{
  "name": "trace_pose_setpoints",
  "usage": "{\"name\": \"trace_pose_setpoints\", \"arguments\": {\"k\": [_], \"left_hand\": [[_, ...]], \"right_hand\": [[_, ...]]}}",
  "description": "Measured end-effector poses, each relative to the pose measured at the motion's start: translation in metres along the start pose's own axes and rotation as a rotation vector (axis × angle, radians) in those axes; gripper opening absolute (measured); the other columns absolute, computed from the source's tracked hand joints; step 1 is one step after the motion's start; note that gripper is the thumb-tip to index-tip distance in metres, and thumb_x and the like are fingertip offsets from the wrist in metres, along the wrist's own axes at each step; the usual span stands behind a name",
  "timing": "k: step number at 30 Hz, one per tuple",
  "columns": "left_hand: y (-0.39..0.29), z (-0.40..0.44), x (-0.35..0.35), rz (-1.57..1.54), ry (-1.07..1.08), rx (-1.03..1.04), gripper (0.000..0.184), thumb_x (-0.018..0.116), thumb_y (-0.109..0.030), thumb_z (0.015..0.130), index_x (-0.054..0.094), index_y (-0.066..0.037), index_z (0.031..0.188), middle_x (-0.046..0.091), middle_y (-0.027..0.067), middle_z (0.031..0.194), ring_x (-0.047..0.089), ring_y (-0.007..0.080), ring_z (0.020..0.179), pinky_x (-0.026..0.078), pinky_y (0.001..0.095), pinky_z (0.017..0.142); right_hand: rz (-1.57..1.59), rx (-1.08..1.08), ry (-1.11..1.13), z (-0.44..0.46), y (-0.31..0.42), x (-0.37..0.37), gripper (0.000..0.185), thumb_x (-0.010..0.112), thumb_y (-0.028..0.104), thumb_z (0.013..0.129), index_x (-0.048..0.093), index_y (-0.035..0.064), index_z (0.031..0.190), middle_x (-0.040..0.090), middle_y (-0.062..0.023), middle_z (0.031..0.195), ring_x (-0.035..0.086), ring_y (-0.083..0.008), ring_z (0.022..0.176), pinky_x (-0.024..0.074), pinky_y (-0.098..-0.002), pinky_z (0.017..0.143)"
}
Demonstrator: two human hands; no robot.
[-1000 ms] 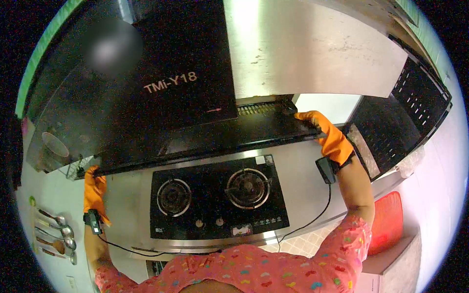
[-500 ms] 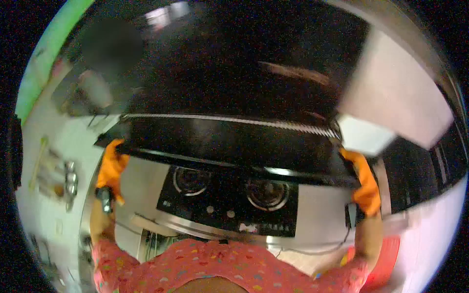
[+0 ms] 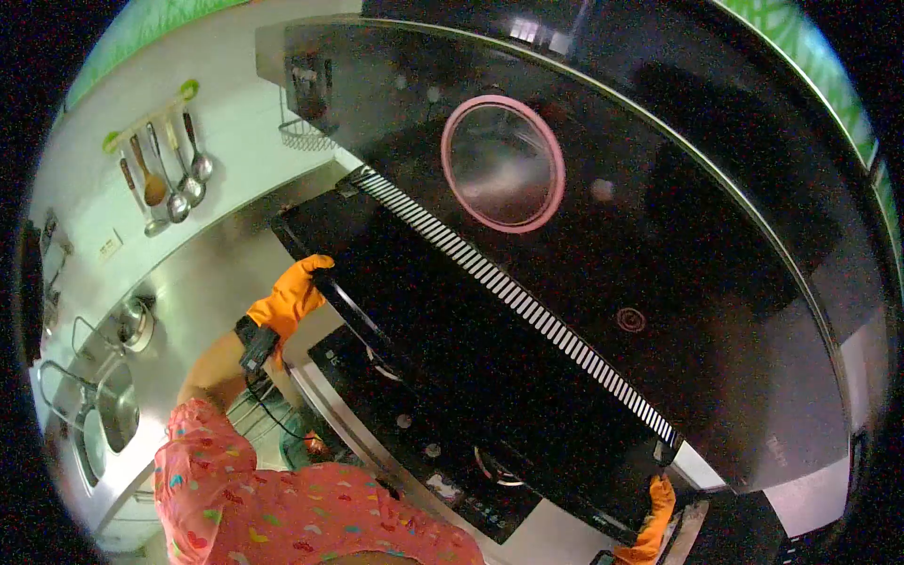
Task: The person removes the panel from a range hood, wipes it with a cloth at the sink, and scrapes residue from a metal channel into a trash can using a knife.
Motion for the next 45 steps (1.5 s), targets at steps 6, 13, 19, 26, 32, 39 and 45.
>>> {"name": "trace_pose_setpoints", "arguments": {"k": [6, 13, 19, 26, 32, 39, 45], "left_hand": [[-0.028, -0.019, -0.024, -0.092, 0.019, 0.133, 0.008, 0.062, -0.008, 0.084, 0.062, -0.002, 0.088, 0.068, 0.0102, 0.081, 0.067, 0.0247, 0.071, 0.057, 0.0354, 0.067], [-0.050, -0.047, -0.084, -0.220, -0.071, 0.239, 0.014, 0.060, -0.008, 0.085, 0.062, 0.003, 0.094, 0.069, 0.0162, 0.091, 0.068, 0.0276, 0.085, 0.055, 0.0392, 0.083], [-0.050, -0.071, -0.169, -0.364, -0.309, 0.288, 0.016, 0.061, -0.010, 0.086, 0.062, 0.004, 0.094, 0.069, 0.0169, 0.090, 0.068, 0.0277, 0.084, 0.056, 0.0395, 0.080], [-0.058, -0.143, -0.273, -0.501, -0.532, 0.708, 0.032, 0.056, -0.001, 0.083, 0.055, 0.010, 0.114, 0.064, 0.0215, 0.109, 0.065, 0.0332, 0.097, 0.050, 0.0456, 0.095], [-0.036, -0.225, -0.319, -0.561, -0.846, 0.951, 0.024, 0.056, -0.004, 0.086, 0.059, 0.009, 0.106, 0.067, 0.0195, 0.102, 0.066, 0.0301, 0.094, 0.053, 0.0431, 0.092], [0.013, -0.313, -0.329, -0.734, -1.210, 1.174, 0.009, 0.062, -0.003, 0.082, 0.062, 0.003, 0.088, 0.068, 0.0123, 0.082, 0.068, 0.0250, 0.074, 0.058, 0.0407, 0.077], [0.040, -0.387, -0.316, -0.801, -1.464, 1.335, 0.007, 0.064, -0.004, 0.079, 0.065, 0.000, 0.085, 0.069, 0.0110, 0.079, 0.068, 0.0253, 0.073, 0.058, 0.0395, 0.076]], "right_hand": [[-0.042, -0.009, 0.045, 0.043, -0.017, 0.033, 0.057, 0.057, 0.025, 0.088, 0.039, 0.0046, 0.138, 0.042, -0.0166, 0.134, 0.041, -0.0283, 0.124, 0.0297, -0.0371, 0.108], [-0.177, -0.111, 0.281, 0.108, -0.004, 0.108, 0.067, 0.061, 0.025, 0.084, 0.033, 0.0036, 0.141, 0.035, -0.0202, 0.139, 0.036, -0.0321, 0.128, 0.0266, -0.0402, 0.109], [-0.318, -0.379, 0.706, 0.192, 0.030, 0.241, 0.077, 0.065, 0.025, 0.081, 0.028, 0.0027, 0.144, 0.029, -0.0233, 0.142, 0.031, -0.0353, 0.131, 0.0240, -0.0428, 0.110], [-0.257, -0.867, 1.200, 0.251, 0.065, 0.449, 0.088, 0.069, 0.026, 0.077, 0.022, 0.0016, 0.147, 0.023, -0.0270, 0.146, 0.026, -0.0391, 0.135, 0.0209, -0.0458, 0.112], [-0.051, -1.051, 1.417, 0.249, 0.089, 0.655, 0.063, 0.060, 0.024, 0.086, 0.035, 0.0038, 0.140, 0.033, -0.0202, 0.142, 0.035, -0.0312, 0.130, 0.0266, -0.0404, 0.110], [0.207, -0.227, 1.583, 0.227, 0.092, 0.924, 0.043, 0.061, 0.027, 0.091, 0.056, 0.0000, 0.123, 0.058, -0.0114, 0.118, 0.055, -0.0191, 0.108, 0.0429, -0.0323, 0.095], [0.044, -0.279, 2.068, 0.088, 0.104, 1.111, 0.039, 0.066, 0.029, 0.089, 0.062, -0.0030, 0.111, 0.061, -0.0037, 0.097, 0.054, -0.0143, 0.089, 0.0437, -0.0277, 0.082]]}}
Point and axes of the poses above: each hand's wrist, its own z-axis towards the middle knuckle, its own x-axis out of the palm, y = z × x, the point moved 5 cm from there along z, towards the middle knuckle
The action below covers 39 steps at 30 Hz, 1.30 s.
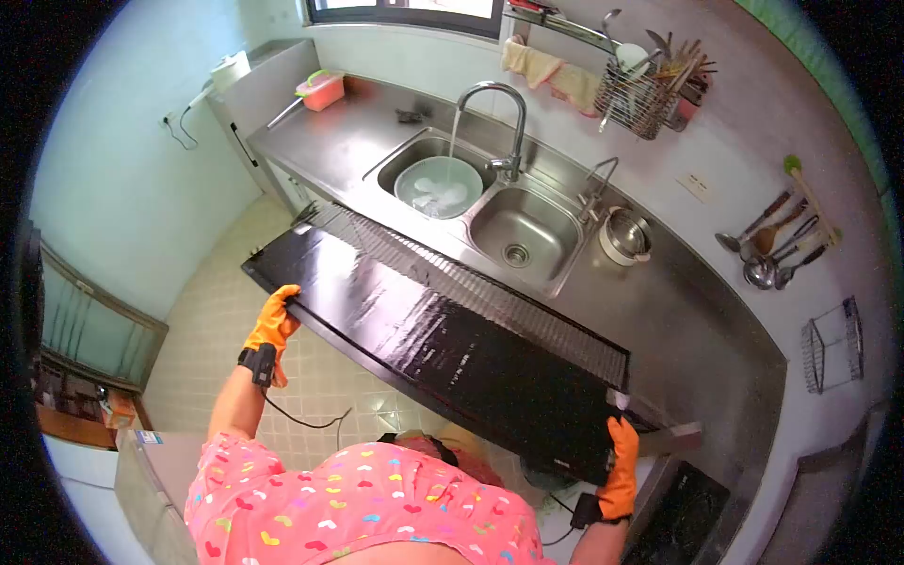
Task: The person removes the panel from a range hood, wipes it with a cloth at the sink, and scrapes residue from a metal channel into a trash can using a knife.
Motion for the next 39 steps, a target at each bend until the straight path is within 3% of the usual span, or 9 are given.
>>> {"name": "trace_pose_setpoints", "arguments": {"k": [5, 13, 18, 24, 28, 30, 33, 37, 39], "left_hand": [[-0.028, -0.007, -0.006, 0.038, -0.191, 0.183, 0.009, 0.066, -0.005, 0.078, 0.064, -0.002, 0.086, 0.068, 0.0081, 0.081, 0.066, 0.0231, 0.071, 0.056, 0.0358, 0.076], [-0.044, -0.015, -0.015, -0.034, -0.428, 0.254, 0.014, 0.066, -0.005, 0.076, 0.063, -0.003, 0.089, 0.069, 0.0075, 0.088, 0.067, 0.0229, 0.081, 0.056, 0.0348, 0.082], [-0.039, -0.012, -0.030, -0.155, -0.627, 0.273, 0.013, 0.067, -0.006, 0.076, 0.064, -0.003, 0.088, 0.070, 0.0081, 0.090, 0.066, 0.0239, 0.082, 0.055, 0.0352, 0.082], [-0.051, 0.012, -0.032, -0.146, -0.739, 0.229, 0.012, 0.069, -0.010, 0.076, 0.064, -0.005, 0.086, 0.069, 0.0076, 0.088, 0.066, 0.0227, 0.081, 0.056, 0.0355, 0.077], [-0.079, 0.050, -0.031, -0.161, -0.796, 0.159, 0.014, 0.068, -0.011, 0.077, 0.065, -0.005, 0.088, 0.069, 0.0081, 0.089, 0.067, 0.0241, 0.080, 0.057, 0.0374, 0.076], [-0.090, 0.058, -0.033, -0.174, -0.885, 0.126, 0.015, 0.067, -0.011, 0.078, 0.065, -0.005, 0.092, 0.069, 0.0095, 0.095, 0.067, 0.0255, 0.085, 0.057, 0.0388, 0.080], [-0.071, 0.013, -0.010, -0.284, -1.044, 0.132, 0.018, 0.065, -0.013, 0.081, 0.066, -0.003, 0.097, 0.069, 0.0108, 0.101, 0.066, 0.0272, 0.092, 0.055, 0.0381, 0.086], [-0.078, 0.016, 0.006, -0.360, -1.142, 0.164, 0.040, 0.063, -0.031, 0.090, 0.061, -0.002, 0.118, 0.062, 0.0100, 0.122, 0.058, 0.0268, 0.112, 0.048, 0.0392, 0.099], [-0.073, 0.005, -0.012, -0.382, -1.241, 0.204, 0.055, 0.064, -0.045, 0.087, 0.058, -0.004, 0.124, 0.059, 0.0089, 0.126, 0.056, 0.0258, 0.115, 0.045, 0.0405, 0.102]], "right_hand": [[-0.027, -0.067, 0.366, 0.177, 0.001, 0.054, 0.032, 0.064, 0.028, 0.090, 0.065, -0.0010, 0.104, 0.063, 0.0009, 0.088, 0.056, -0.0104, 0.080, 0.0447, -0.0253, 0.072], [0.111, 0.258, 0.647, 0.313, 0.095, 0.182, 0.035, 0.062, 0.026, 0.092, 0.063, -0.0017, 0.114, 0.066, -0.0016, 0.097, 0.060, -0.0095, 0.083, 0.0480, -0.0245, 0.074], [-0.347, 0.437, 0.800, 0.371, 0.130, 0.233, 0.034, 0.060, 0.030, 0.093, 0.064, -0.0010, 0.106, 0.064, 0.0006, 0.090, 0.057, -0.0079, 0.075, 0.0467, -0.0247, 0.066], [-0.194, 0.370, 0.872, 0.416, 0.125, 0.297, 0.035, 0.059, 0.037, 0.093, 0.064, 0.0024, 0.099, 0.054, 0.0042, 0.075, 0.049, -0.0065, 0.062, 0.0425, -0.0255, 0.055], [-0.438, 0.490, 0.836, 0.423, 0.127, 0.326, 0.035, 0.059, 0.039, 0.092, 0.062, 0.0041, 0.087, 0.052, 0.0027, 0.068, 0.045, -0.0075, 0.056, 0.0370, -0.0261, 0.050], [-0.677, 0.314, 0.893, 0.438, 0.090, 0.325, 0.036, 0.061, 0.038, 0.091, 0.059, 0.0034, 0.081, 0.051, 0.0011, 0.066, 0.045, -0.0090, 0.058, 0.0369, -0.0279, 0.052], [-0.637, 0.570, 0.962, 0.432, 0.106, 0.325, 0.039, 0.062, 0.038, 0.091, 0.058, 0.0018, 0.079, 0.051, 0.0004, 0.065, 0.044, -0.0106, 0.057, 0.0358, -0.0294, 0.051], [-0.979, 0.480, 0.994, 0.440, 0.152, 0.352, 0.054, 0.060, 0.050, 0.086, 0.058, -0.0035, 0.078, 0.058, -0.0128, 0.070, 0.055, -0.0234, 0.058, 0.0432, -0.0389, 0.057], [-1.017, 0.447, 0.971, 0.448, 0.160, 0.368, 0.047, 0.062, 0.046, 0.087, 0.059, -0.0005, 0.080, 0.056, -0.0072, 0.065, 0.052, -0.0176, 0.058, 0.0401, -0.0347, 0.054]]}}
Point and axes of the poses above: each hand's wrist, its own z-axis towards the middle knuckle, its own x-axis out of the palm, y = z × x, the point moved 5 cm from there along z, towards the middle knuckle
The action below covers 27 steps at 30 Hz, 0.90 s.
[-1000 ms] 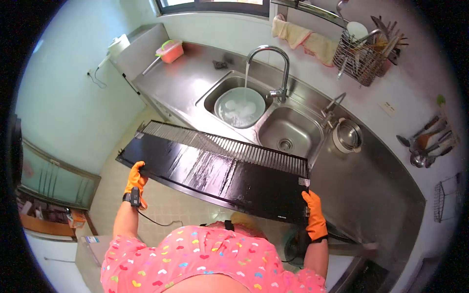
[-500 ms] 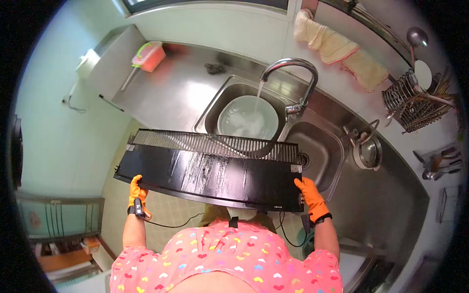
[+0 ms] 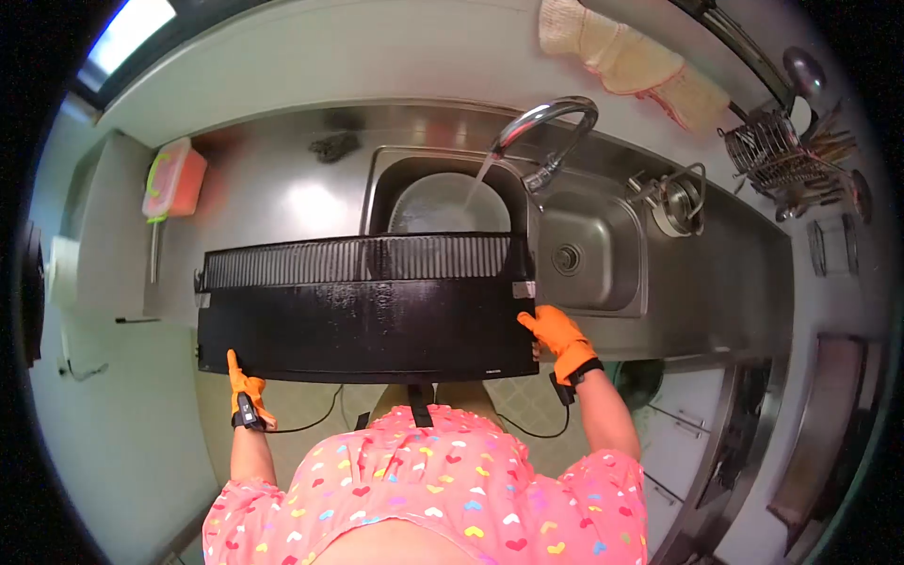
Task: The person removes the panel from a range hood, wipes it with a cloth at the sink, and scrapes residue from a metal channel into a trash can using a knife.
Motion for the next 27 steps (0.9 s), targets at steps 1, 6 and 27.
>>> {"name": "trace_pose_setpoints", "arguments": {"k": [1, 6, 27], "left_hand": [[-0.003, 0.009, -0.011, 0.025, -0.021, -0.027, 0.057, 0.066, -0.047, 0.085, 0.058, -0.004, 0.123, 0.059, 0.0083, 0.126, 0.056, 0.0259, 0.115, 0.045, 0.0406, 0.102], [-0.005, -0.046, 0.022, 0.268, -0.294, 0.010, 0.077, 0.060, -0.064, 0.081, 0.050, -0.009, 0.133, 0.052, 0.0055, 0.136, 0.048, 0.0241, 0.124, 0.034, 0.0369, 0.109], [-0.055, 0.124, -0.138, 0.712, -0.351, 0.149, 0.052, 0.028, -0.060, 0.096, 0.058, -0.019, 0.100, 0.058, -0.0022, 0.087, 0.046, 0.0154, 0.078, 0.039, 0.0286, 0.087]], "right_hand": [[-0.179, -0.071, -0.050, -0.004, 0.023, -0.009, 0.049, 0.060, 0.048, 0.087, 0.060, -0.0002, 0.079, 0.059, -0.0104, 0.066, 0.056, -0.0226, 0.061, 0.0420, -0.0382, 0.056], [-0.451, -0.073, -0.196, 0.025, 0.063, -0.015, 0.051, 0.052, 0.051, 0.088, 0.064, 0.0021, 0.079, 0.065, -0.0152, 0.071, 0.064, -0.0346, 0.074, 0.0471, -0.0437, 0.068], [0.518, -0.355, -0.281, 0.123, 0.131, -0.096, 0.047, 0.055, 0.039, 0.093, 0.062, -0.0027, 0.114, 0.069, -0.0106, 0.098, 0.064, -0.0155, 0.083, 0.0463, -0.0281, 0.072]]}}
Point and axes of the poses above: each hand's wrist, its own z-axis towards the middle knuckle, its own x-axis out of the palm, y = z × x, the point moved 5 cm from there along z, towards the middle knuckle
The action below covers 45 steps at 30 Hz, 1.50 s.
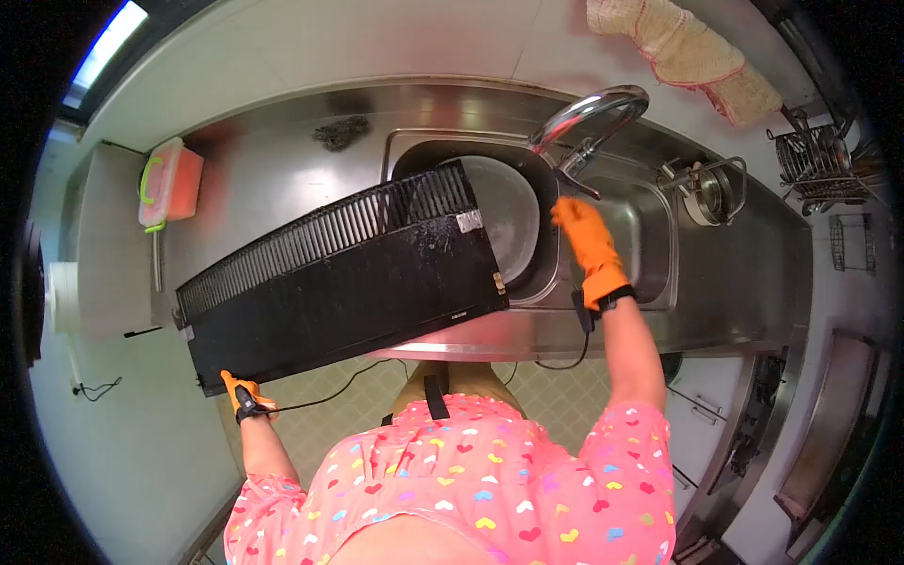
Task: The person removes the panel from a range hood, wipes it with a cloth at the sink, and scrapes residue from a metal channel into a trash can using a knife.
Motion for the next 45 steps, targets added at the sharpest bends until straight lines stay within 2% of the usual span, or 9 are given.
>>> {"name": "trace_pose_setpoints", "arguments": {"k": [5, 7, 10, 17, 23, 30, 35, 39, 45], "left_hand": [[-0.023, -0.148, 0.030, -0.031, 0.168, -0.474, 0.068, 0.024, -0.085, 0.079, 0.039, -0.020, 0.065, 0.040, -0.0020, 0.060, 0.032, 0.0199, 0.057, 0.029, 0.0440, 0.050], [-0.026, -0.119, 0.029, 0.065, 0.094, -0.216, 0.065, 0.025, -0.067, 0.089, 0.051, -0.015, 0.119, 0.060, -0.0004, 0.084, 0.041, 0.0136, 0.071, 0.039, 0.0400, 0.076], [-0.001, -0.047, 0.011, 0.508, 0.473, -0.062, 0.073, 0.025, -0.081, 0.081, 0.050, -0.013, 0.079, 0.059, -0.0003, 0.077, 0.041, 0.0199, 0.071, 0.037, 0.0392, 0.068], [-0.091, -0.179, 0.047, 0.033, -0.168, 0.092, 0.088, 0.032, -0.077, 0.085, 0.035, -0.014, 0.146, 0.040, 0.0059, 0.146, 0.042, 0.0174, 0.122, 0.026, 0.0376, 0.105], [-0.085, -0.100, 0.054, -0.863, 0.160, -0.061, 0.076, 0.054, -0.056, 0.089, 0.029, -0.014, 0.147, 0.041, 0.0070, 0.142, 0.036, 0.0203, 0.128, 0.035, 0.0362, 0.105], [-0.084, -0.052, 0.052, -0.856, 0.160, -0.109, 0.086, 0.061, -0.064, 0.080, 0.034, -0.013, 0.143, 0.040, 0.0073, 0.141, 0.041, 0.0256, 0.125, 0.041, 0.0413, 0.104], [-0.090, -0.025, 0.050, -0.603, 0.333, 0.192, 0.075, 0.056, -0.058, 0.086, 0.032, -0.020, 0.146, 0.035, 0.0010, 0.148, 0.041, 0.0233, 0.127, 0.034, 0.0391, 0.109], [-0.085, -0.024, 0.055, -0.663, 0.279, 0.138, 0.079, 0.058, -0.067, 0.080, 0.047, -0.012, 0.136, 0.058, 0.0025, 0.126, 0.057, 0.0220, 0.107, 0.049, 0.0337, 0.089], [-0.023, 0.071, 0.025, -0.560, 0.244, -0.120, 0.072, 0.049, -0.061, 0.089, 0.033, -0.019, 0.145, 0.048, 0.0075, 0.134, 0.052, 0.0233, 0.113, 0.046, 0.0370, 0.087]], "right_hand": [[-0.563, -0.233, 0.216, -0.087, 0.010, 0.073, 0.063, 0.062, 0.041, 0.085, 0.051, -0.0056, 0.125, 0.061, -0.0225, 0.117, 0.062, -0.0319, 0.100, 0.0465, -0.0377, 0.091], [-0.613, -0.338, 0.319, -0.108, 0.021, 0.103, 0.071, 0.064, 0.038, 0.082, 0.041, -0.0046, 0.134, 0.052, -0.0274, 0.127, 0.055, -0.0399, 0.111, 0.0433, -0.0423, 0.097], [-0.644, -0.425, 0.147, -0.105, -0.001, 0.130, 0.075, 0.063, 0.034, 0.082, 0.033, -0.0032, 0.139, 0.046, -0.0282, 0.135, 0.049, -0.0425, 0.119, 0.0403, -0.0430, 0.101], [-0.669, -0.247, 0.202, -0.093, 0.007, 0.147, 0.078, 0.061, 0.036, 0.083, 0.029, -0.0027, 0.143, 0.041, -0.0246, 0.141, 0.044, -0.0408, 0.126, 0.0373, -0.0416, 0.104], [-0.606, -0.307, 0.182, -0.081, 0.001, 0.161, 0.080, 0.059, 0.039, 0.084, 0.026, -0.0018, 0.145, 0.036, -0.0243, 0.145, 0.047, -0.0416, 0.123, 0.0399, -0.0411, 0.102], [-0.631, -0.287, 0.198, -0.071, 0.019, 0.171, 0.079, 0.058, 0.036, 0.083, 0.026, -0.0049, 0.143, 0.042, -0.0281, 0.138, 0.055, -0.0439, 0.110, 0.0455, -0.0448, 0.093], [-0.478, -0.429, 0.154, -0.062, 0.011, 0.169, 0.072, 0.058, 0.032, 0.083, 0.032, -0.0034, 0.140, 0.057, -0.0281, 0.122, 0.058, -0.0416, 0.104, 0.0471, -0.0459, 0.089], [-0.319, -0.292, 0.004, -0.072, 0.025, 0.130, 0.061, 0.060, 0.039, 0.086, 0.050, -0.0032, 0.128, 0.065, -0.0226, 0.109, 0.064, -0.0342, 0.097, 0.0490, -0.0401, 0.086], [0.433, -0.311, -0.268, -0.103, 0.093, -0.004, 0.040, 0.055, 0.034, 0.095, 0.060, -0.0025, 0.109, 0.066, -0.0089, 0.098, 0.064, -0.0174, 0.086, 0.0487, -0.0291, 0.079]]}}
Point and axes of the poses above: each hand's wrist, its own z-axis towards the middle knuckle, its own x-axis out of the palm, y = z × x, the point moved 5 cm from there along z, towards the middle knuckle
